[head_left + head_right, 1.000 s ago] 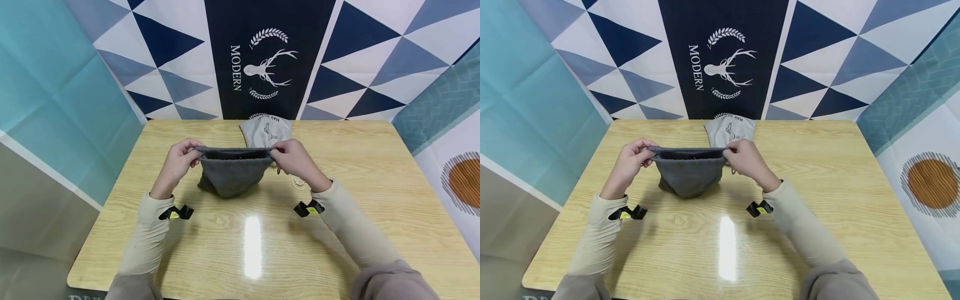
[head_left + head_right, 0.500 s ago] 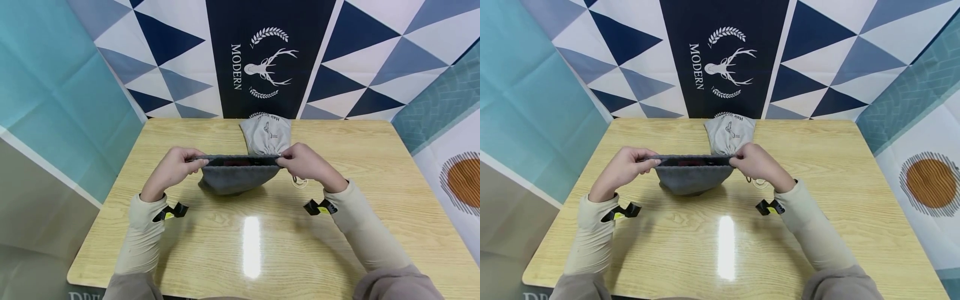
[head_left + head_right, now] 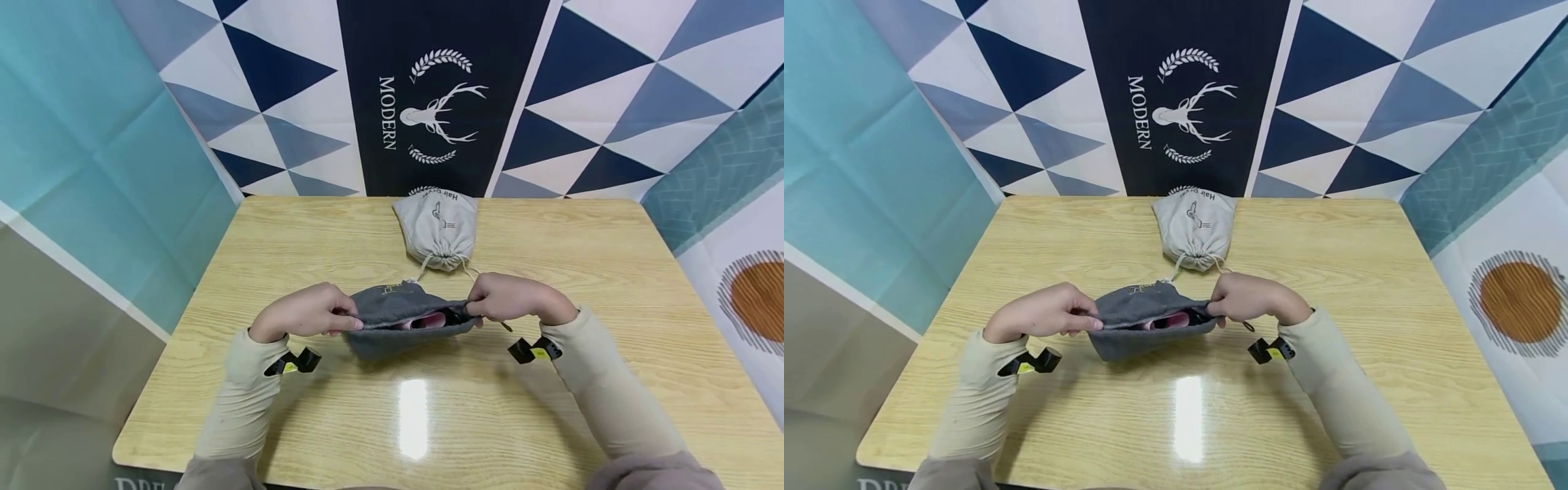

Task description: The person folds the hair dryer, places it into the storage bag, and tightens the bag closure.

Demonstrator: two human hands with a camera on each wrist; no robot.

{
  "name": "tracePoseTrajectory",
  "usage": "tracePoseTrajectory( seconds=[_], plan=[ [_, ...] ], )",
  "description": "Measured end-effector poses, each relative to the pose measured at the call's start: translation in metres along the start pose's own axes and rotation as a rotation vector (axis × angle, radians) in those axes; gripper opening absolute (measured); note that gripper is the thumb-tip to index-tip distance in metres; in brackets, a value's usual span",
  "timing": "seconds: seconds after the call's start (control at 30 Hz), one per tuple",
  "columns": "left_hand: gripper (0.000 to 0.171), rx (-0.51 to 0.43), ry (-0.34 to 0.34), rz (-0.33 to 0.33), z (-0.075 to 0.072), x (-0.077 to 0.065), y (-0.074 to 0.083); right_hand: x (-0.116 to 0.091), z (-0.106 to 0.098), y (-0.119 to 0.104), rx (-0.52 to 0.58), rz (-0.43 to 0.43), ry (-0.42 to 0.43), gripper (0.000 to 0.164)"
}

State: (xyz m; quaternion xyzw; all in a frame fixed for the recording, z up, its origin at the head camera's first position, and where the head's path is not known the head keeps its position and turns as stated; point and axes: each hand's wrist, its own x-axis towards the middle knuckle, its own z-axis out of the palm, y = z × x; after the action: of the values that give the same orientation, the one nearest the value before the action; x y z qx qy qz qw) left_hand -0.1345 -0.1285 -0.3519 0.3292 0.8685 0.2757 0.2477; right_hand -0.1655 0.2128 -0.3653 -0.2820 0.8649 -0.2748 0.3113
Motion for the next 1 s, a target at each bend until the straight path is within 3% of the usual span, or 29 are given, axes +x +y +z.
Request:
tracePoseTrajectory(
  seconds=[0.3, 0.47, 0.63, 0.87, 1.0],
  plan=[
    [0.031, 0.031, 0.027, -0.037, 0.008, 0.011, -0.017, 0.017, 0.013, 0.022, 0.041, -0.007, 0.089, 0.033],
    [0.031, 0.008, 0.069, -0.109, 0.01, 0.016, -0.03, 0.031, 0.023, 0.033, 0.008, -0.044, 0.207, 0.033],
    [0.03, -0.038, 0.168, -0.176, 0.013, 0.022, -0.044, 0.047, 0.03, 0.041, 0.005, -0.028, 0.324, 0.037],
    [0.026, -0.135, 0.32, -0.276, 0.015, 0.032, -0.065, 0.064, 0.034, 0.046, 0.057, 0.026, 0.416, 0.042],
    [0.024, -0.141, 0.357, -0.305, 0.015, 0.034, -0.072, 0.068, 0.035, 0.046, 0.055, 0.034, 0.451, 0.042]
  ],
)
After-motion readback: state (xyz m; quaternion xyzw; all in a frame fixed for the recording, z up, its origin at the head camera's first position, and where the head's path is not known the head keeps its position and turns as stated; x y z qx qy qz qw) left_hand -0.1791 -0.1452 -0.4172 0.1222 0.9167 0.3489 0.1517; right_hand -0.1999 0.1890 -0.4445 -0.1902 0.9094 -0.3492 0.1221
